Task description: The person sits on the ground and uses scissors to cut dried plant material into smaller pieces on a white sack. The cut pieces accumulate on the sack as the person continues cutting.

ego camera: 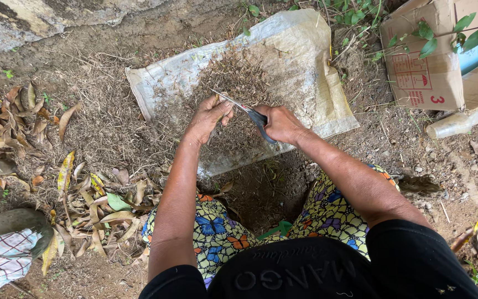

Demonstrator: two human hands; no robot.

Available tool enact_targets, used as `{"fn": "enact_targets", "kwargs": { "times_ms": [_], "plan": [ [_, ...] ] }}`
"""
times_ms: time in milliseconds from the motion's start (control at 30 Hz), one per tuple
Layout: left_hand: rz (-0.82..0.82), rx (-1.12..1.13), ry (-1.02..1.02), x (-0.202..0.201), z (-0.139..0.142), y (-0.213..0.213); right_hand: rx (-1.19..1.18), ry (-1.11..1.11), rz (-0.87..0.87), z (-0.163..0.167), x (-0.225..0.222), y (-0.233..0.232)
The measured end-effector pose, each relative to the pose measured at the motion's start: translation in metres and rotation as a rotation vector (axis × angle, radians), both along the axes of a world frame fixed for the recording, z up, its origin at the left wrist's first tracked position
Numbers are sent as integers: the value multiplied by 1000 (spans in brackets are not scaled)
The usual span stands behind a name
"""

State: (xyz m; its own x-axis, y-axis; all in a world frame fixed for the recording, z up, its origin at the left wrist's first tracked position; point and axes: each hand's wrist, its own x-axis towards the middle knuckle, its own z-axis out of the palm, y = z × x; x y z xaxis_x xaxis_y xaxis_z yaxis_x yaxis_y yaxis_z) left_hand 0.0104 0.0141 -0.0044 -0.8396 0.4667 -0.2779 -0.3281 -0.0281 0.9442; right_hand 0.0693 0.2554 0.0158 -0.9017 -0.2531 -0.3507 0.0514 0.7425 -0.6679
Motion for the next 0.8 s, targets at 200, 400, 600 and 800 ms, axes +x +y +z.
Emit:
{"fn": "enact_targets", "kwargs": {
  "times_ms": [200, 400, 600, 800],
  "plan": [
    [-50, -37, 44, 3, 0, 4, 36, -58, 63, 18, 3, -6],
    [-65, 21, 13, -1, -2, 4, -73, -44, 45, 23, 8, -8],
    [-25, 3, -7, -2, -2, 0, -159, -33, 22, 1, 5, -5],
    [-38, -22, 3, -4, -3, -6, -84, 1, 55, -10, -2, -1]
  ]
}}
